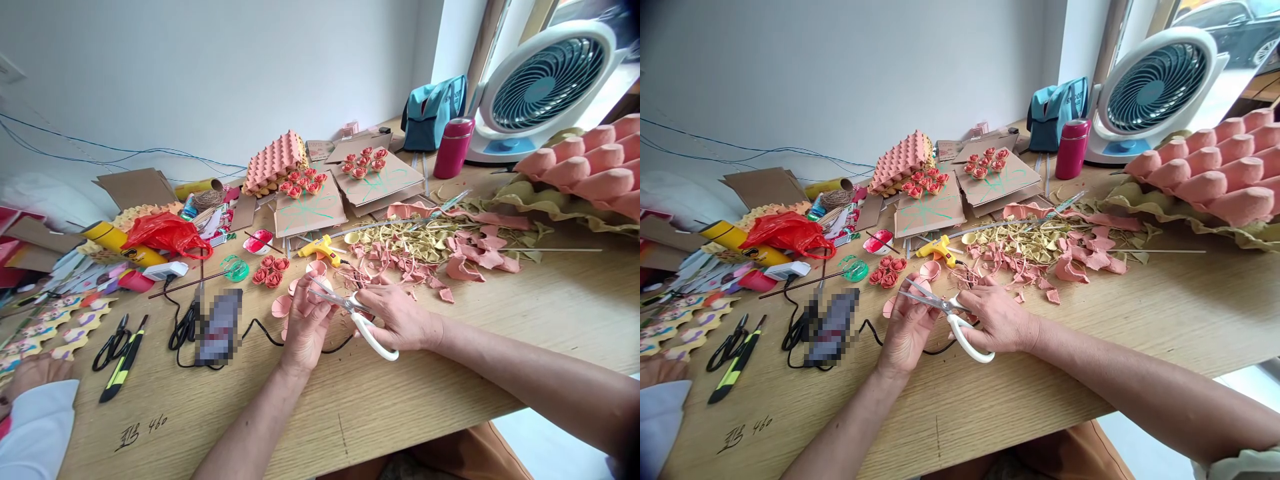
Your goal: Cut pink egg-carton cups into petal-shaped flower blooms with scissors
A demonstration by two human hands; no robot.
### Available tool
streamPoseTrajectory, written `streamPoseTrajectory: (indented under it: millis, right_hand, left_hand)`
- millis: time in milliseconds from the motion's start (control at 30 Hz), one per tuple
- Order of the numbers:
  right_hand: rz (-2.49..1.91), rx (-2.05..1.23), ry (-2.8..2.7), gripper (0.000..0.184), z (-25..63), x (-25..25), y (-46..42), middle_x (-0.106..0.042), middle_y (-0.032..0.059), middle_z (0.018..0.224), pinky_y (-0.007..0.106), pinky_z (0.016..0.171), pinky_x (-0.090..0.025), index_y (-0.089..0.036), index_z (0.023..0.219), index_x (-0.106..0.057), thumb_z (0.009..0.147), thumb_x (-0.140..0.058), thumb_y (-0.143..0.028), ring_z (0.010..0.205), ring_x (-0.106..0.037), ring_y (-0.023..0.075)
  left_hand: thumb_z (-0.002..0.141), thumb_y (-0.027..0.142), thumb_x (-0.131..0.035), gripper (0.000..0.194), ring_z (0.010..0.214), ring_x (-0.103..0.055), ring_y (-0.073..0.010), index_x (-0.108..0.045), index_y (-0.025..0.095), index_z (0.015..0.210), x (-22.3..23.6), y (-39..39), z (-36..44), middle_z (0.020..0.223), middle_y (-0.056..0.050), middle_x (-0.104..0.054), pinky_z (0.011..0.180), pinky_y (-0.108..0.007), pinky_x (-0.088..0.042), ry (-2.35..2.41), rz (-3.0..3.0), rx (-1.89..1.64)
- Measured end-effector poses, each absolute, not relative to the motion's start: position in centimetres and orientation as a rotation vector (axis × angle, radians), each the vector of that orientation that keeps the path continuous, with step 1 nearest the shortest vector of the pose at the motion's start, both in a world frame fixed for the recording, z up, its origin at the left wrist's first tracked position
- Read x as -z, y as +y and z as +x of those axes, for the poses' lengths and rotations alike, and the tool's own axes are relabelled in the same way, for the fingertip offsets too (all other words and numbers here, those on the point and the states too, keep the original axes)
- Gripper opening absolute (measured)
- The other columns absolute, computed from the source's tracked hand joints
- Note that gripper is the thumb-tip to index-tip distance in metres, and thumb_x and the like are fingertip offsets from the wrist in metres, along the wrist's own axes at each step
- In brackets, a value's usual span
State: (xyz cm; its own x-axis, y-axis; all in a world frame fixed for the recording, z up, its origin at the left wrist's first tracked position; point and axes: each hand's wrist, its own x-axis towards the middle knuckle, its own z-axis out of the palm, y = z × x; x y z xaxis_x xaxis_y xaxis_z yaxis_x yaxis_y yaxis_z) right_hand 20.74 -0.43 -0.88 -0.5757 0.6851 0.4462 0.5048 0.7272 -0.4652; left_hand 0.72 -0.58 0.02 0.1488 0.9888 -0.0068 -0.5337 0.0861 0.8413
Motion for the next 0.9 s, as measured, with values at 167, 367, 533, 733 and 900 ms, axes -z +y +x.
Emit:
streamPoseTrajectory:
  millis: [167, 367, 533, 733, 900]
  right_hand:
    - [-0.907, -0.36, -2.341, 0.032, 20.8, 0.6, -0.5, -0.058, 0.0036, 0.073, 0.032, 0.07, -0.034, -0.02, 0.081, -0.051, 0.099, -0.047, -0.047, 0.065, -0.047, 0.0173]
    - [-0.922, -0.314, -2.358, 0.028, 21.2, 0.9, -0.3, -0.057, 0.0026, 0.07, 0.033, 0.071, -0.034, -0.02, 0.081, -0.053, 0.097, -0.052, -0.043, 0.066, -0.048, 0.0176]
    - [-0.887, -0.329, -2.273, 0.029, 21.4, 1.4, 0.3, -0.053, -0.0003, 0.065, 0.031, 0.068, -0.034, -0.021, 0.076, -0.048, 0.099, -0.049, -0.038, 0.06, -0.044, 0.0147]
    - [-0.957, -0.797, -1.905, 0.03, 21.0, 1.5, 0.3, -0.056, 0.0007, 0.074, 0.029, 0.064, -0.041, -0.021, 0.08, -0.051, 0.094, -0.06, -0.045, 0.066, -0.049, 0.0149]
    - [-0.84, -1.253, -1.622, 0.04, 20.3, 1.3, -0.2, -0.057, 0.0001, 0.082, 0.027, 0.06, -0.047, -0.021, 0.092, -0.053, 0.084, -0.074, -0.055, 0.067, -0.053, 0.014]
  left_hand:
    - [0.068, 0.02, -0.088, 0.054, 0.082, -0.064, -0.0106, -0.065, 0.031, 0.117, -0.2, -0.3, 0.5, 0.096, 0.003, -0.067, 0.083, -0.027, -0.055, 0.715, 0.878, -1.311]
    - [0.07, 0.02, -0.087, 0.052, 0.092, -0.061, -0.0127, -0.066, 0.03, 0.117, -0.5, 0.0, 0.4, 0.102, 0.0, -0.066, 0.09, -0.028, -0.052, 0.723, 0.984, -1.343]
    - [0.067, 0.023, -0.089, 0.053, 0.098, -0.063, -0.016, -0.066, 0.028, 0.115, -0.5, 0.2, 0.3, 0.103, -0.001, -0.066, 0.087, -0.027, -0.051, 0.753, 0.978, -1.355]
    - [0.069, 0.023, -0.088, 0.054, 0.08, -0.063, -0.0102, -0.065, 0.027, 0.117, 0.4, -0.1, 0.5, 0.095, 0.003, -0.063, 0.083, -0.025, -0.051, 0.827, 1.021, -1.322]
    - [0.069, 0.021, -0.088, 0.054, 0.076, -0.067, -0.0138, -0.064, 0.027, 0.117, 0.6, -0.8, 1.4, 0.08, 0.004, -0.063, 0.081, -0.029, -0.054, 0.833, 1.087, -1.225]
